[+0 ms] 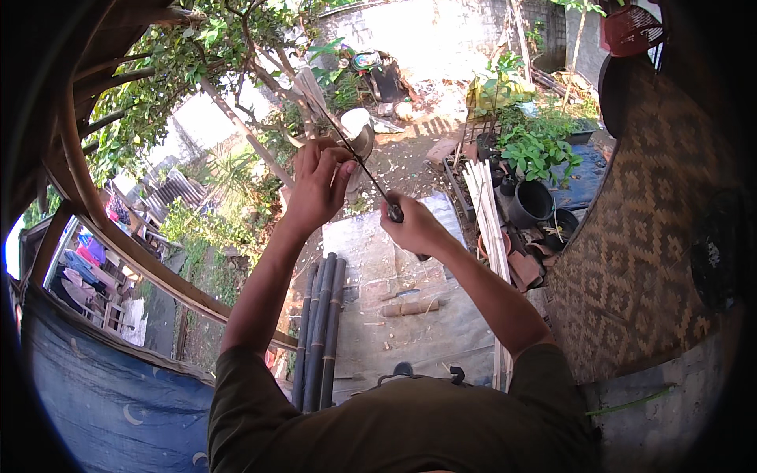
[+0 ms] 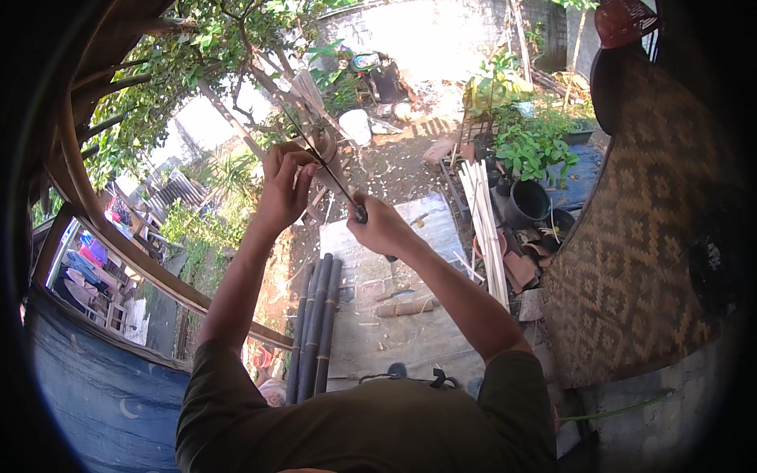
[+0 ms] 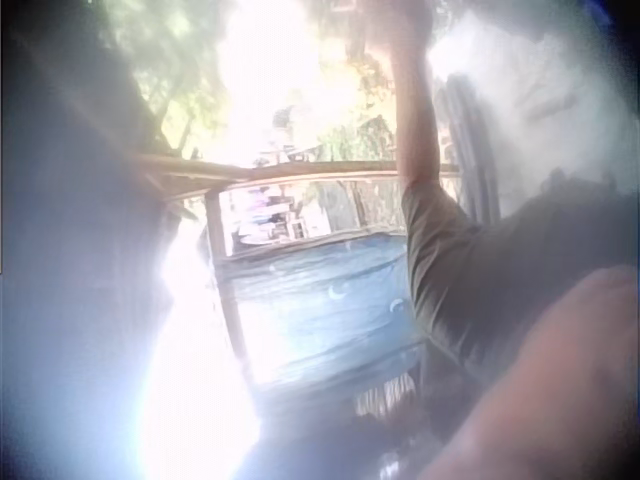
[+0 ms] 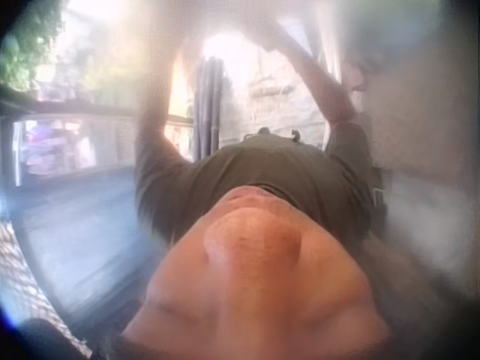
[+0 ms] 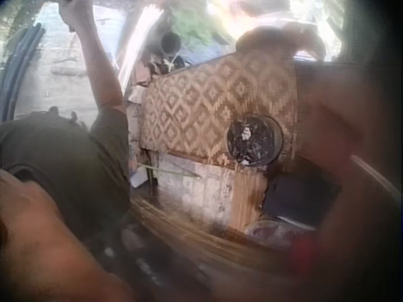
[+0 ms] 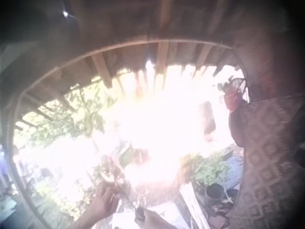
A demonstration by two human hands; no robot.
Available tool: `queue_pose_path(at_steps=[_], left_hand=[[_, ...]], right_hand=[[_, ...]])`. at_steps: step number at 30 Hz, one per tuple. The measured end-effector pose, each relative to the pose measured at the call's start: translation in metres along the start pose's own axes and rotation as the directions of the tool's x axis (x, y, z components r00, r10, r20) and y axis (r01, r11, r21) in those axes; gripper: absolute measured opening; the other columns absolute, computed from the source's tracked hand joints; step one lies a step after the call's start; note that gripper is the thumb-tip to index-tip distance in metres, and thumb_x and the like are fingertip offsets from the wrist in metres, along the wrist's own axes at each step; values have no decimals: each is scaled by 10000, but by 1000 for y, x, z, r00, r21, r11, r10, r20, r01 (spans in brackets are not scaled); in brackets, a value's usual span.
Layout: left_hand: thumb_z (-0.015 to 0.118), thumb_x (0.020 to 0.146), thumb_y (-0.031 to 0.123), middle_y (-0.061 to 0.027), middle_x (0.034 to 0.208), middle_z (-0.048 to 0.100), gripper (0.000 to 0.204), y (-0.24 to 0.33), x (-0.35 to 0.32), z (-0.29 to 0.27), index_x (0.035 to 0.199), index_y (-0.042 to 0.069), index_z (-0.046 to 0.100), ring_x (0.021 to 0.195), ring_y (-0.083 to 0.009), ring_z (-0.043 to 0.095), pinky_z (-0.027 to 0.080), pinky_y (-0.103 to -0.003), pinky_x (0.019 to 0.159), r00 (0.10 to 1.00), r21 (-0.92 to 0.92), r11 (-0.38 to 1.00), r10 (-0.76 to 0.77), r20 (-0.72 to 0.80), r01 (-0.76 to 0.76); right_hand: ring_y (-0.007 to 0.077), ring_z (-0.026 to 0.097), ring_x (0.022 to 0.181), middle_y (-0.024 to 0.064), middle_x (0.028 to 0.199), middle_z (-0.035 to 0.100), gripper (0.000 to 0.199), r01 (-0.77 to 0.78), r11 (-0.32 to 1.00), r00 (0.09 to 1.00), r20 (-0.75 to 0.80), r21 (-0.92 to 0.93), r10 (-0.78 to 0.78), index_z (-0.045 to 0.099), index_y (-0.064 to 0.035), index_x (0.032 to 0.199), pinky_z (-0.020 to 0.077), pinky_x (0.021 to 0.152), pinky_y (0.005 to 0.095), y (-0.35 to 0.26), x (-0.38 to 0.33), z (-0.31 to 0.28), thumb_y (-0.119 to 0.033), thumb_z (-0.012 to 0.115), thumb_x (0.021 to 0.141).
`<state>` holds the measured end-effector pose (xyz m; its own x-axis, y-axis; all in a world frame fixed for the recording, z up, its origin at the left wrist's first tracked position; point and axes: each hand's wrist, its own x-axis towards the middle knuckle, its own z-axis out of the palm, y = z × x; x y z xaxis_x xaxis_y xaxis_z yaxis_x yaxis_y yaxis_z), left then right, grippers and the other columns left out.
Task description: The person walks into a cluttered yard and picks up a long bamboo pole. Using a knife, they split the pole lengthwise into thin strips, then separate and stack the resulting pieces. The person carries the processed bamboo strips toward a doorway.
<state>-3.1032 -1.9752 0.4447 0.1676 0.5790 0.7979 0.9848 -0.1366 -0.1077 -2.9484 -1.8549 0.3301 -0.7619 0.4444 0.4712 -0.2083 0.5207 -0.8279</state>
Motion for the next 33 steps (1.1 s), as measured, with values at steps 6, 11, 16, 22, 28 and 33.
queue_pose_path(at_steps=[6, 11, 16, 22, 28, 33], left_hand=[[537, 988, 187, -191, 1149, 509, 154, -39, 6, 4, 1068, 59, 565, 1036, -336, 420, 280, -463, 885, 990, 197, 977, -61, -130, 87], [560, 971, 190, -173, 1136, 520, 140, -68, 22, -2, 1059, 82, 579, 1046, -332, 415, 274, -462, 883, 974, 242, 967, -24, -223, 79], [587, 956, 197, -139, 1086, 528, 112, -82, 32, -1, 1007, 100, 609, 1015, -313, 446, 296, -450, 884, 967, 184, 982, 16, -256, 32], [611, 954, 117, -128, 881, 575, 105, -110, 59, -13, 955, 12, 604, 883, -288, 494, 432, -386, 776, 954, -10, 1000, -5, -300, 2], [609, 977, 222, -138, 862, 605, 220, -135, 88, -8, 952, 6, 643, 829, -286, 565, 473, -378, 714, 956, -42, 999, 20, -292, -33], [588, 986, 194, -120, 857, 586, 206, -162, 84, -22, 937, 0, 639, 833, -267, 525, 439, -368, 747, 961, -88, 994, 40, -273, -67]], right_hand=[[344, 688, 643, 177, 768, 680, 274, 58, 751, 993, -37, -658, -110, 540, -57, 1089, 549, 586, 468, -27, 64, -24, -214, 633, 885], [105, 522, 460, 12, 632, 565, 241, -208, 965, 962, 209, 159, 173, 595, -61, 969, 452, 443, 297, -27, 86, 20, -298, 592, 927], [130, 560, 483, 44, 592, 568, 293, -444, 887, 891, 167, 128, 422, 617, -57, 954, 476, 476, 313, 79, 126, 82, -344, 613, 894], [367, 708, 834, 214, 948, 708, 376, -102, 873, 985, -171, -477, 22, 636, 9, 1093, 564, 800, 465, 97, 176, 80, -303, 587, 889], [344, 705, 922, 188, 981, 698, 225, -85, 389, 968, 16, -917, 251, 633, -39, 1073, 571, 776, 470, 16, 234, 0, -114, 554, 875], [196, 604, 468, 118, 605, 625, 271, -428, 843, 843, 193, -325, 502, 623, 71, 731, 502, 431, 342, 17, 241, 35, -183, 632, 825]])
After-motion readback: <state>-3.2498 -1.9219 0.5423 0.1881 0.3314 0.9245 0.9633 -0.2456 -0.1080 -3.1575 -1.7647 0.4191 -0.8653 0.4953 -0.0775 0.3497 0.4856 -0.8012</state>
